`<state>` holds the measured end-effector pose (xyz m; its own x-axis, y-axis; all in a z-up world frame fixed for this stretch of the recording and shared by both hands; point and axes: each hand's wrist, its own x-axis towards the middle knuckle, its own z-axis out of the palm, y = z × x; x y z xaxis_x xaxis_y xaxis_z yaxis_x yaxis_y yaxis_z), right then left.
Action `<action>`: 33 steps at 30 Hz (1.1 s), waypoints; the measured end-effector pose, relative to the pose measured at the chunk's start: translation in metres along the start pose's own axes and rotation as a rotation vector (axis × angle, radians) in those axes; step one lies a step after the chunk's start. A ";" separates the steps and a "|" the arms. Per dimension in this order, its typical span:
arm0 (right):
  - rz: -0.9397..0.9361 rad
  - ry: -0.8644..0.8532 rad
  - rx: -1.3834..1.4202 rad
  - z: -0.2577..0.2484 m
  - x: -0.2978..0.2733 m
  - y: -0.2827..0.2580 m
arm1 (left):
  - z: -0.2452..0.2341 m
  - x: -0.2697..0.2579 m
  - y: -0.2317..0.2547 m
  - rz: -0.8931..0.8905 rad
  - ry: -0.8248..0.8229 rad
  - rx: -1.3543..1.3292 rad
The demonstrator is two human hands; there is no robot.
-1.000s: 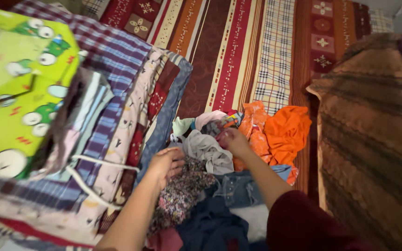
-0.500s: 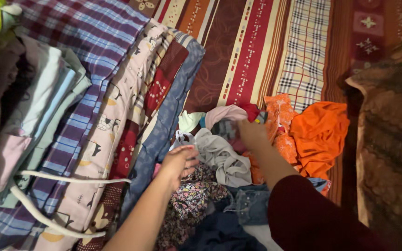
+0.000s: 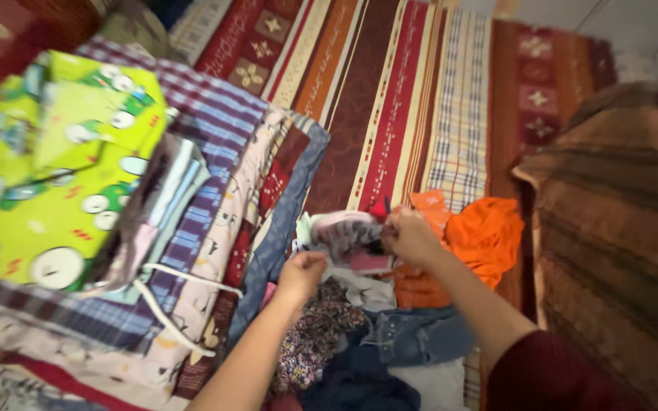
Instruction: The person folds various clothing items by hand, including a green patterned top, a light blue shirt, and a grey top, placing each item onto organized stacks on a bed.
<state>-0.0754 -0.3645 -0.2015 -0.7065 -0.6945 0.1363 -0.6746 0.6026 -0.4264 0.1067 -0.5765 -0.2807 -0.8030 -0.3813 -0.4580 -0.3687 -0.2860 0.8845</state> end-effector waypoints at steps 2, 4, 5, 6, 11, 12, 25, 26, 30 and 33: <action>-0.058 0.031 -0.038 -0.032 -0.010 -0.020 | 0.013 -0.008 0.022 0.127 0.056 0.144; -0.111 0.057 -0.072 -0.057 -0.021 -0.042 | 0.021 -0.030 0.048 0.663 0.062 0.316; -0.174 0.055 -0.107 -0.069 -0.027 -0.054 | 0.026 -0.043 0.063 0.677 0.061 0.316; -0.236 0.053 -0.143 -0.080 -0.032 -0.065 | 0.031 -0.056 0.080 0.820 0.138 0.432; -0.167 0.037 -0.174 -0.134 -0.066 -0.127 | 0.054 -0.128 0.152 1.038 0.088 0.638; -0.218 0.066 -0.181 -0.144 -0.069 -0.139 | 0.058 -0.145 0.164 0.928 0.059 0.662; 0.001 -0.238 0.340 -0.221 -0.102 -0.228 | 0.021 -0.235 0.234 0.690 0.189 0.759; -0.078 -0.252 0.099 -0.222 -0.109 -0.235 | 0.014 -0.240 0.235 0.693 0.188 0.759; -0.080 -0.326 -0.300 -0.222 -0.128 -0.250 | -0.019 -0.264 0.235 0.784 0.198 0.932; -0.023 -0.400 -0.452 -0.224 -0.136 -0.245 | -0.036 -0.282 0.238 0.705 0.169 1.058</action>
<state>0.1380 -0.3297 0.0851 -0.6147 -0.7503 -0.2431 -0.7746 0.6324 0.0068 0.2624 -0.5688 0.0552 -0.9351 -0.2931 0.1991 -0.1437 0.8274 0.5429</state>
